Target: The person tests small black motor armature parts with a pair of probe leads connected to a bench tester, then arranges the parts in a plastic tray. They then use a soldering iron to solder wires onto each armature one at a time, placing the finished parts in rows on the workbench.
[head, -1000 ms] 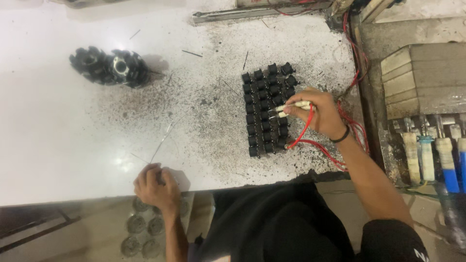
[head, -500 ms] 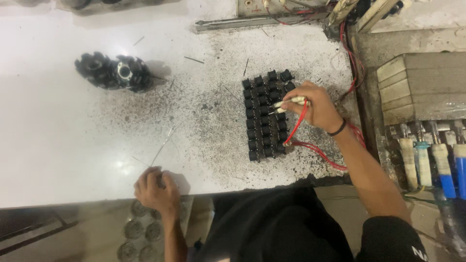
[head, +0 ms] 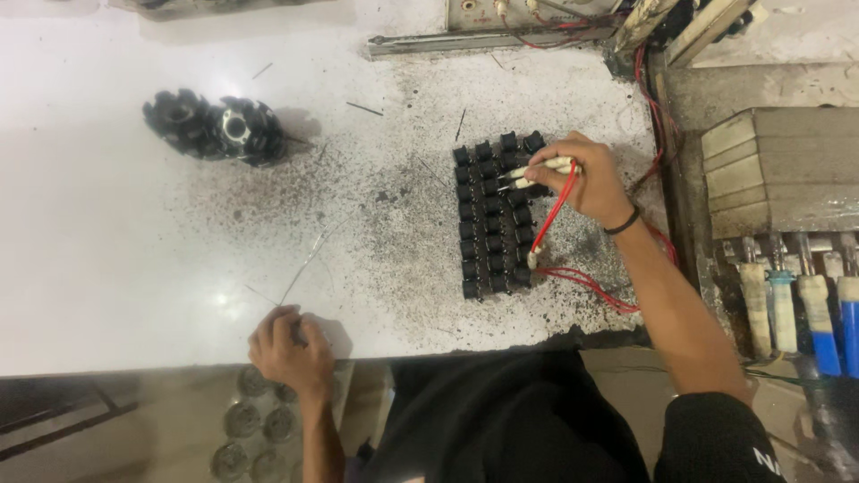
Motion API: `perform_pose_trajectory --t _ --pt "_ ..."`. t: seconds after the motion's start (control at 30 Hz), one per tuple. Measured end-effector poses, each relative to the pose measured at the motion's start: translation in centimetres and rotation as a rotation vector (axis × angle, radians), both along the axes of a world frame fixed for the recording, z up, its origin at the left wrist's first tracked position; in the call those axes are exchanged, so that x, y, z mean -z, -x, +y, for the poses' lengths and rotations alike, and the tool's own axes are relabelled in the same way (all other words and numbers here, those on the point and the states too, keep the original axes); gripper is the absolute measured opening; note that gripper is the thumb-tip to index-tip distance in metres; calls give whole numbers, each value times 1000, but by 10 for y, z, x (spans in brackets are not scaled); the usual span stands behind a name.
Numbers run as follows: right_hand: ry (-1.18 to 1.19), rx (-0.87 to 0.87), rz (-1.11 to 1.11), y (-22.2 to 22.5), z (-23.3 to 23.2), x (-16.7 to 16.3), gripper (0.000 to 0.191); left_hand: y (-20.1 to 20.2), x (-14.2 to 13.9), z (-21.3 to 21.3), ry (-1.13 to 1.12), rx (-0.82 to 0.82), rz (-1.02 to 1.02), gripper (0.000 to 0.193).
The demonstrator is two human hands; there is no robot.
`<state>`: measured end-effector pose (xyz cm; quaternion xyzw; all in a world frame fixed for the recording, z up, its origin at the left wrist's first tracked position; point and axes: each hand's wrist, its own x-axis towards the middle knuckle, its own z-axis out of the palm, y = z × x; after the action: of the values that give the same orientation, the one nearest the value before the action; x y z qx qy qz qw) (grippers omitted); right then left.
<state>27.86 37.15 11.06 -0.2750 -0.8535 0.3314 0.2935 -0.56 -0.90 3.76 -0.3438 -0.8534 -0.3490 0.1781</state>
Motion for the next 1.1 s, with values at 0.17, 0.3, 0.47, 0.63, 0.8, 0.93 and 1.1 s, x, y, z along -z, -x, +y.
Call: perform_pose_trajectory --t 0.17,0.3,0.47,0.63,0.8,0.93,1.1 --pt "-37 35 29 10 14 4 21 1 5 -1 0 -25 -12 10" --pt "-26 -2 72 18 17 7 20 6 10 1 15 -33 24 9" --pt "-30 -27 -21 13 20 -2 20 5 14 0 6 -43 14 11" --pt "-64 19 24 15 39 -5 20 2 13 -2 -8 -35 9 10" --pt "-24 -19 96 30 47 13 19 3 7 3 5 -36 15 9" --pt "-44 -31 108 33 47 12 19 3 5 5 -10 -52 -2 9" --pt "-35 29 60 26 33 -5 17 1 9 1 -13 -38 6 10"
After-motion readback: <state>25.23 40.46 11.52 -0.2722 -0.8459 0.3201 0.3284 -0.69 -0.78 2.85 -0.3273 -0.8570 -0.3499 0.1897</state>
